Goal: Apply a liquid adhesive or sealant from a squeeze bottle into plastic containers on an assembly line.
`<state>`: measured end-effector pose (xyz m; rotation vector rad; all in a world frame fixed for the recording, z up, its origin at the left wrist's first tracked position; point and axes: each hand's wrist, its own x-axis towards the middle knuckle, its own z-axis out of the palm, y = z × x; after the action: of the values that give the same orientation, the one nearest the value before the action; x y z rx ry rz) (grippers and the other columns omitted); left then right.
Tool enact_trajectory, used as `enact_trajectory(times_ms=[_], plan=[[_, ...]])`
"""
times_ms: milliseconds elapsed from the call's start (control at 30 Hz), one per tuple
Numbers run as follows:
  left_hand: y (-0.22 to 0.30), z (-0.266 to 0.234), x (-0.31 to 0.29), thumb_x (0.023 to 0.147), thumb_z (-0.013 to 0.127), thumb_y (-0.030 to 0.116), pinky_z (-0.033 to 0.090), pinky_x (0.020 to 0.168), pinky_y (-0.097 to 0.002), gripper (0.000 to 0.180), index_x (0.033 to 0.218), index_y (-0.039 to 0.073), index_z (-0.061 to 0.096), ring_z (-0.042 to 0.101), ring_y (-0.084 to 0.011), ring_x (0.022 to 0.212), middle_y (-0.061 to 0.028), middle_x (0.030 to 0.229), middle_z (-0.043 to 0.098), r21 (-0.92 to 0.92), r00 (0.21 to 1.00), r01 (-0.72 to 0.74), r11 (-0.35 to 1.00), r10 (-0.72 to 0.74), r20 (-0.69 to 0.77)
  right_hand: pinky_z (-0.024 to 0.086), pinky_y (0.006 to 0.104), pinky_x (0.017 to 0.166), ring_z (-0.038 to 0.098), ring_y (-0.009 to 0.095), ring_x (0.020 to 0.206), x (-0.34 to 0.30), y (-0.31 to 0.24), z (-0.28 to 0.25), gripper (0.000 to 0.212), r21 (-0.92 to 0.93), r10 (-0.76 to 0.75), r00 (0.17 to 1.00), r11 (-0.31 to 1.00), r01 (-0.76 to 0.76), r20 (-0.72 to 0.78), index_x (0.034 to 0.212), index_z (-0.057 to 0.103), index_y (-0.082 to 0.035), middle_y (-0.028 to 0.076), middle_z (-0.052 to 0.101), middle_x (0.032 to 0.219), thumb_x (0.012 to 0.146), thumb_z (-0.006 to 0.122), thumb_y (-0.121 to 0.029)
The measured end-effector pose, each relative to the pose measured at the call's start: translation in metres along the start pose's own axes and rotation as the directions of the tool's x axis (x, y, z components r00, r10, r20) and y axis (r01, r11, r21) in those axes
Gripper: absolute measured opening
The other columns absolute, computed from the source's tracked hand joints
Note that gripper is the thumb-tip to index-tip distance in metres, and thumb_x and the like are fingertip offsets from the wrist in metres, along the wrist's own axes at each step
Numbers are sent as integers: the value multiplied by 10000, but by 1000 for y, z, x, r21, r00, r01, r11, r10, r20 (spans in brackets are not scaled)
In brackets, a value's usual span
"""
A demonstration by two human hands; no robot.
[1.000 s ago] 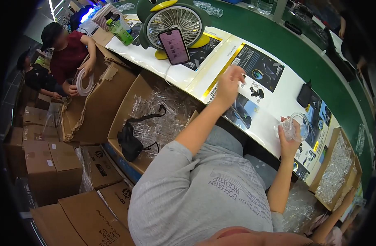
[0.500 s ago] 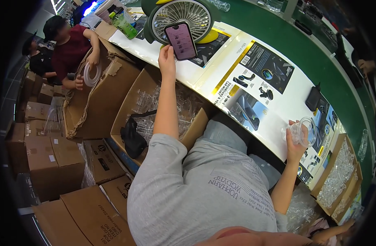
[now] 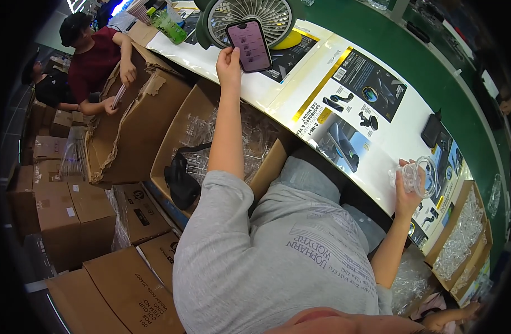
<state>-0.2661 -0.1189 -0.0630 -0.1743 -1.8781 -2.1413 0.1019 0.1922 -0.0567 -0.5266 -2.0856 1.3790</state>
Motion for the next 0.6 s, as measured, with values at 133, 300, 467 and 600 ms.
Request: enact_trajectory(times_ms=[133, 300, 467, 600], plan=[[-4, -3, 3, 874, 543, 157, 413, 651, -205, 224, 978, -41, 531, 518, -79, 739, -35, 841, 589, 23, 1000, -15, 1000, 15, -6, 403, 307, 896, 563, 199, 991, 0, 0, 1, 387, -17, 2, 1000, 1000, -2, -2, 1115, 461, -44, 137, 602, 1027, 768, 630, -10], [-5, -5, 3, 891, 507, 176, 406, 605, -199, 215, 993, -12, 538, 498, -51, 701, -4, 808, 568, -61, 999, 24, 998, -23, 26, 392, 296, 912, 548, 180, 1005, 1, -1, -1, 378, -65, -30, 999, 997, 32, 26, 1140, 438, -13, 132, 598, 1042, 801, 604, -37], [-4, -8, -7, 901, 486, 195, 438, 665, -244, 208, 991, 11, 522, 545, -113, 751, -29, 861, 568, 86, 980, -159, 984, 168, -111, 392, 300, 911, 549, 183, 999, 0, -3, 0, 367, -57, -27, 999, 998, 28, 27, 1131, 441, -16, 132, 599, 1039, 801, 601, -35], [19, 14, -57, 891, 492, 172, 423, 699, -263, 167, 876, 7, 508, 529, -138, 763, -59, 811, 560, 210, 890, -369, 905, 410, -201, 395, 296, 903, 551, 180, 991, 0, -6, -1, 362, -83, -10, 1000, 996, 13, 29, 1126, 444, -18, 128, 602, 1028, 799, 599, -33]])
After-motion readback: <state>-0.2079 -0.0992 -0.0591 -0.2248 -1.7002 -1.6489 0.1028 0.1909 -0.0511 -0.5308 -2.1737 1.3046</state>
